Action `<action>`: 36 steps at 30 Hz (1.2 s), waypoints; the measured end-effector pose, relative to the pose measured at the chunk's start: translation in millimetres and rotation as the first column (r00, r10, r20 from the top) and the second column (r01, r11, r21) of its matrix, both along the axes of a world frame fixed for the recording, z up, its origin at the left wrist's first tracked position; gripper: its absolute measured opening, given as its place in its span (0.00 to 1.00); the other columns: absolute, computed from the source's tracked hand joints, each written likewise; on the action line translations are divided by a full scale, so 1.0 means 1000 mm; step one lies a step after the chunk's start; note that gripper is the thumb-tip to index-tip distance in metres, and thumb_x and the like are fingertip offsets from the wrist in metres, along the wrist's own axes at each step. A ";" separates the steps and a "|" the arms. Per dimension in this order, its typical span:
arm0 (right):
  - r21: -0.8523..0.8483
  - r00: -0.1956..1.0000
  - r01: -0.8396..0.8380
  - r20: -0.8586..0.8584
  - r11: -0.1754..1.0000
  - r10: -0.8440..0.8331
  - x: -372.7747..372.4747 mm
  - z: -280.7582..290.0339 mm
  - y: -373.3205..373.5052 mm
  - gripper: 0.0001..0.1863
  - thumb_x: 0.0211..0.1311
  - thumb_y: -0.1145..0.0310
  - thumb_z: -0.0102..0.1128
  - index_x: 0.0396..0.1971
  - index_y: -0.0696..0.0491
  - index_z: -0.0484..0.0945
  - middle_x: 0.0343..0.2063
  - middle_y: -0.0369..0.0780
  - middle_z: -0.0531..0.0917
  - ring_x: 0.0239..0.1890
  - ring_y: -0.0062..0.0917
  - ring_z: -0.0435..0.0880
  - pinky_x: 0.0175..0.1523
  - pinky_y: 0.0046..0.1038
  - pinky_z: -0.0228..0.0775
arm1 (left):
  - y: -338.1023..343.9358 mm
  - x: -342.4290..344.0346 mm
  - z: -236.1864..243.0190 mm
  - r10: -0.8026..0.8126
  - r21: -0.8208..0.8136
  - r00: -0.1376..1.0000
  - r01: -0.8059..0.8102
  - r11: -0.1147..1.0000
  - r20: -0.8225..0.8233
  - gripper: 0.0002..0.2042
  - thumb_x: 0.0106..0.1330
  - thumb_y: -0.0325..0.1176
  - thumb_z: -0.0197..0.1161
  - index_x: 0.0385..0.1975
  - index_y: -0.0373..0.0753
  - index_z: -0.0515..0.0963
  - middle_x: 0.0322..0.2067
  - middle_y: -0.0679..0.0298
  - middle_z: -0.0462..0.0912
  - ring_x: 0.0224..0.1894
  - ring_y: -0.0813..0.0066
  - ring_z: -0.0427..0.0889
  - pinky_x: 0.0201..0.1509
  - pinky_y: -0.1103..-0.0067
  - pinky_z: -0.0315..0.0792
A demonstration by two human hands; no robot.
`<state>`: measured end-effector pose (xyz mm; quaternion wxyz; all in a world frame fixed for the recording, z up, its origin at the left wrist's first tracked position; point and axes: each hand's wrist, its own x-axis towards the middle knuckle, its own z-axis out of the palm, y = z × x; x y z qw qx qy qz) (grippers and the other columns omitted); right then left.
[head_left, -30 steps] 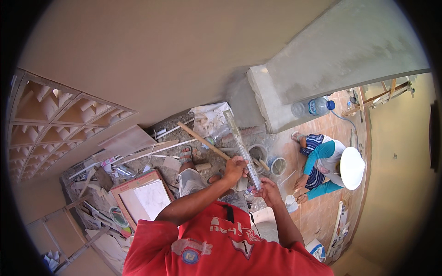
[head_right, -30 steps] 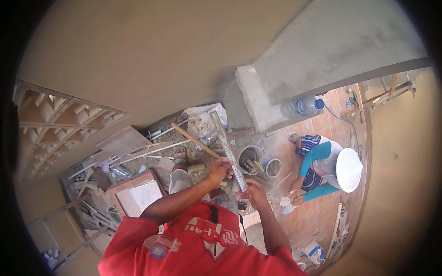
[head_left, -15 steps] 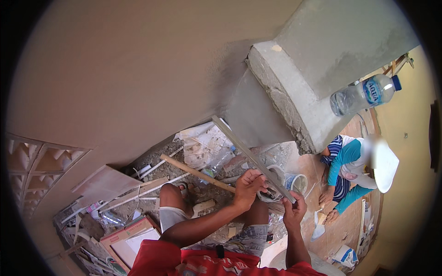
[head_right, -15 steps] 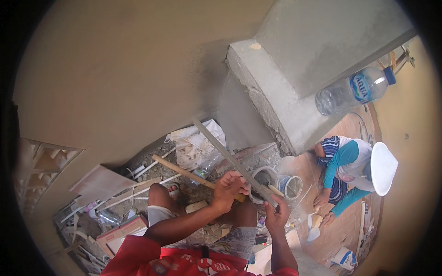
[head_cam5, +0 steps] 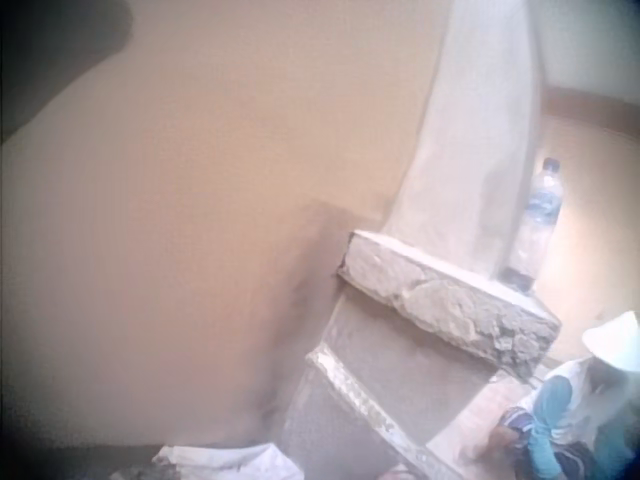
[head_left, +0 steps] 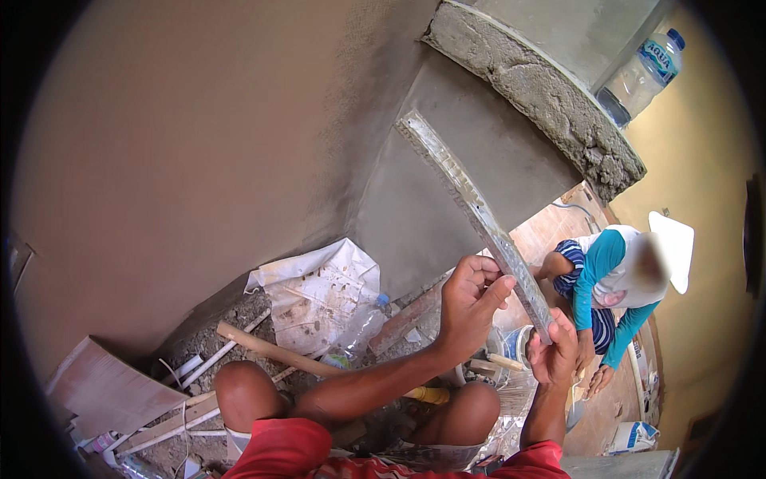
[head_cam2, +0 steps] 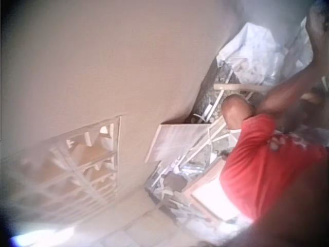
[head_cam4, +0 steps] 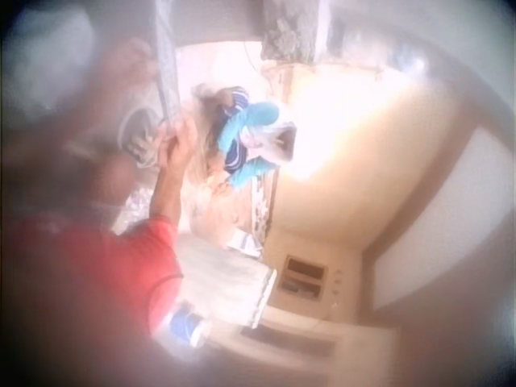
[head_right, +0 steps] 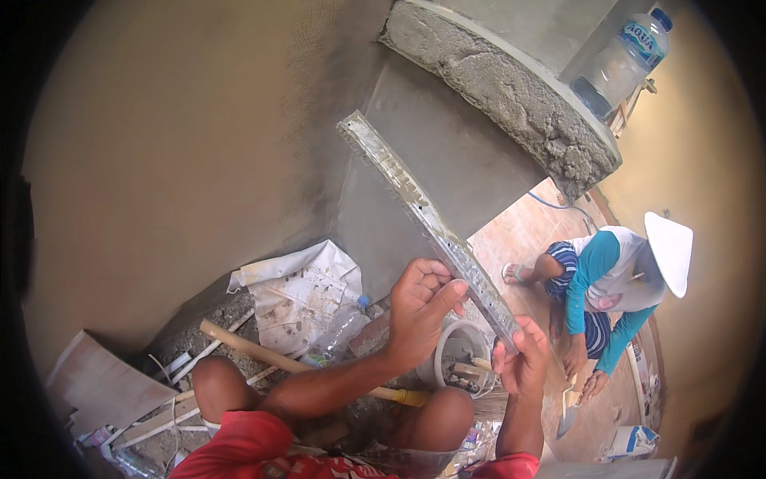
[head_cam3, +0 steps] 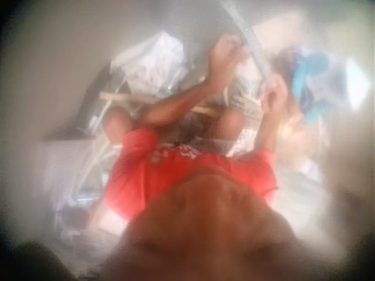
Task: The person applies plaster to a wall using a trowel and a straightedge, smoothing the surface and cleaning tools. The person repeatedly scoops plaster from a bucket and spreads it along the wall, then uses a straightedge to level the applied material.
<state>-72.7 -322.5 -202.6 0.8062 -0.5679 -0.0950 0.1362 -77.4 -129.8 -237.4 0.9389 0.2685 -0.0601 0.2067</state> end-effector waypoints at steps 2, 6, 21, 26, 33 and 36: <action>-0.008 0.999 0.016 0.032 1.000 -0.016 -0.002 -0.007 0.004 0.17 0.60 0.67 0.62 0.42 0.63 0.71 0.22 0.47 0.82 0.13 0.26 0.77 0.19 0.22 0.71 | 0.001 0.000 -0.004 0.022 -0.012 1.000 -0.022 1.000 0.014 0.10 0.65 0.21 0.60 0.41 0.34 0.67 0.34 0.60 0.80 0.32 0.80 0.78 0.33 0.83 0.74; -0.182 0.937 0.206 0.321 0.961 -0.140 -0.010 -0.002 0.020 0.15 0.60 0.71 0.62 0.44 0.62 0.72 0.25 0.46 0.82 0.17 0.23 0.78 0.23 0.20 0.70 | 0.004 0.009 -0.007 0.079 -0.047 0.996 -0.078 0.996 0.029 0.11 0.65 0.21 0.60 0.43 0.33 0.66 0.36 0.57 0.80 0.33 0.79 0.79 0.33 0.84 0.74; -0.132 -0.060 0.831 0.944 0.540 0.324 0.038 0.052 0.049 0.18 0.52 0.88 0.61 0.44 0.58 0.78 0.39 0.49 0.81 0.37 0.34 0.83 0.39 0.28 0.76 | 0.024 0.052 0.048 0.107 0.049 0.986 -0.114 0.992 0.126 0.21 0.67 0.24 0.56 0.58 0.26 0.65 0.46 0.59 0.80 0.45 0.81 0.78 0.39 0.85 0.73; -0.066 -0.137 0.827 0.940 0.559 0.314 0.044 0.069 0.053 0.17 0.52 0.87 0.62 0.43 0.59 0.78 0.38 0.50 0.82 0.36 0.34 0.84 0.35 0.27 0.76 | 0.025 0.062 0.064 0.132 0.091 0.983 -0.144 0.985 0.129 0.21 0.66 0.23 0.56 0.58 0.27 0.65 0.47 0.61 0.78 0.44 0.82 0.78 0.40 0.85 0.71; -0.070 -0.099 0.800 0.964 0.596 0.247 0.050 0.070 0.051 0.16 0.52 0.86 0.63 0.43 0.59 0.79 0.38 0.49 0.83 0.34 0.29 0.84 0.31 0.23 0.75 | 0.024 0.067 0.078 0.132 0.065 0.974 -0.146 0.987 0.183 0.19 0.67 0.25 0.56 0.56 0.27 0.67 0.43 0.63 0.78 0.40 0.83 0.76 0.39 0.85 0.71; -0.071 -0.107 0.792 0.962 0.606 0.252 0.054 0.075 0.051 0.16 0.53 0.85 0.63 0.43 0.59 0.79 0.38 0.48 0.83 0.33 0.27 0.84 0.30 0.22 0.75 | 0.023 0.074 0.077 0.140 0.050 0.977 -0.149 0.988 0.160 0.18 0.67 0.25 0.56 0.55 0.27 0.68 0.42 0.63 0.78 0.38 0.83 0.76 0.38 0.85 0.71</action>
